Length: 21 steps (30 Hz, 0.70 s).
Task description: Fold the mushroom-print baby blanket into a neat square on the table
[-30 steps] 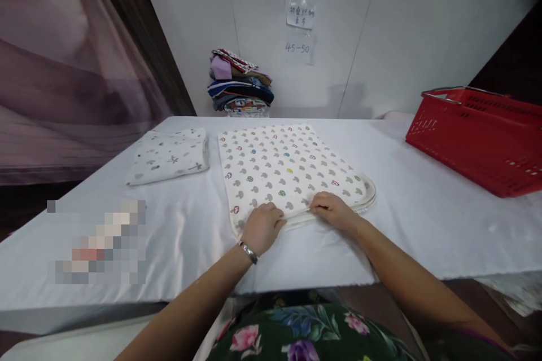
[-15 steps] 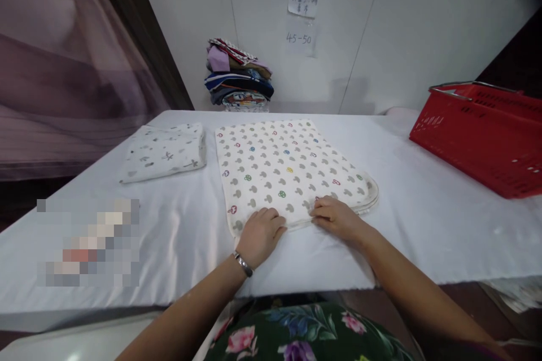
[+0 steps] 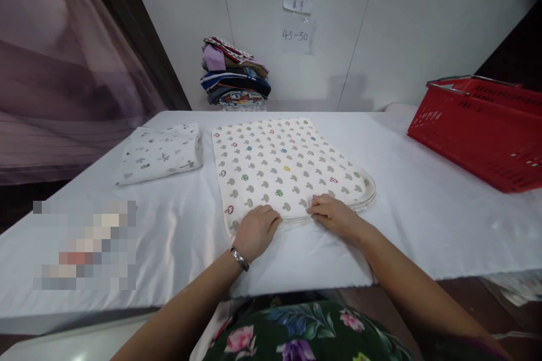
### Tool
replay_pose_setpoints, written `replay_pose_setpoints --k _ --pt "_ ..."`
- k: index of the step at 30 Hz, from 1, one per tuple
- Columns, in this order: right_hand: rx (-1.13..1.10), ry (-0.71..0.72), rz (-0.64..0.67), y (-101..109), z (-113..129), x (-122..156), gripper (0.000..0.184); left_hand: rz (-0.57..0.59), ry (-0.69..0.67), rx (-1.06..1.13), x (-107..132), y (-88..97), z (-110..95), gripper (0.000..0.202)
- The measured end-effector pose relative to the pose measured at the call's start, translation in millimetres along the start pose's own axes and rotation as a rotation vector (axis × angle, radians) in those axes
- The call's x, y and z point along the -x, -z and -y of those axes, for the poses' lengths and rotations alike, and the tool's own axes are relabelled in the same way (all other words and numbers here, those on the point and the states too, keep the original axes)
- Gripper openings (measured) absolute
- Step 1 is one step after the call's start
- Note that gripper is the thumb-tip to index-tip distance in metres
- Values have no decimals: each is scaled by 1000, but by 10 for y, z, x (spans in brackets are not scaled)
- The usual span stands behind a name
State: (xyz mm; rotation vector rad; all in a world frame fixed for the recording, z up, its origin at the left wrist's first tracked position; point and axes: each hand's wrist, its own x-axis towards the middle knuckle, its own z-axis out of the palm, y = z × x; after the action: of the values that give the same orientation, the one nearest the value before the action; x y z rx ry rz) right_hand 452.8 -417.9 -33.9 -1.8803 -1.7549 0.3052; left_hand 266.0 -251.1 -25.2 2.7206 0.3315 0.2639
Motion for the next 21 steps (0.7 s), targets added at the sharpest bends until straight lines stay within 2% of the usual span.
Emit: replay_pose_setpoints --k 5,13,21 --pt "20 -11 -33 -25 -2 -13 22 -16 -15 -26 0 -26 -2 24" --pt "11 -60 -24 -5 27 -17 17 -56 -79 -232 -49 -103 -117 21" --pt "118 5 -4 -47 36 -16 19 15 -165 -248 -39 -91 -68 22"
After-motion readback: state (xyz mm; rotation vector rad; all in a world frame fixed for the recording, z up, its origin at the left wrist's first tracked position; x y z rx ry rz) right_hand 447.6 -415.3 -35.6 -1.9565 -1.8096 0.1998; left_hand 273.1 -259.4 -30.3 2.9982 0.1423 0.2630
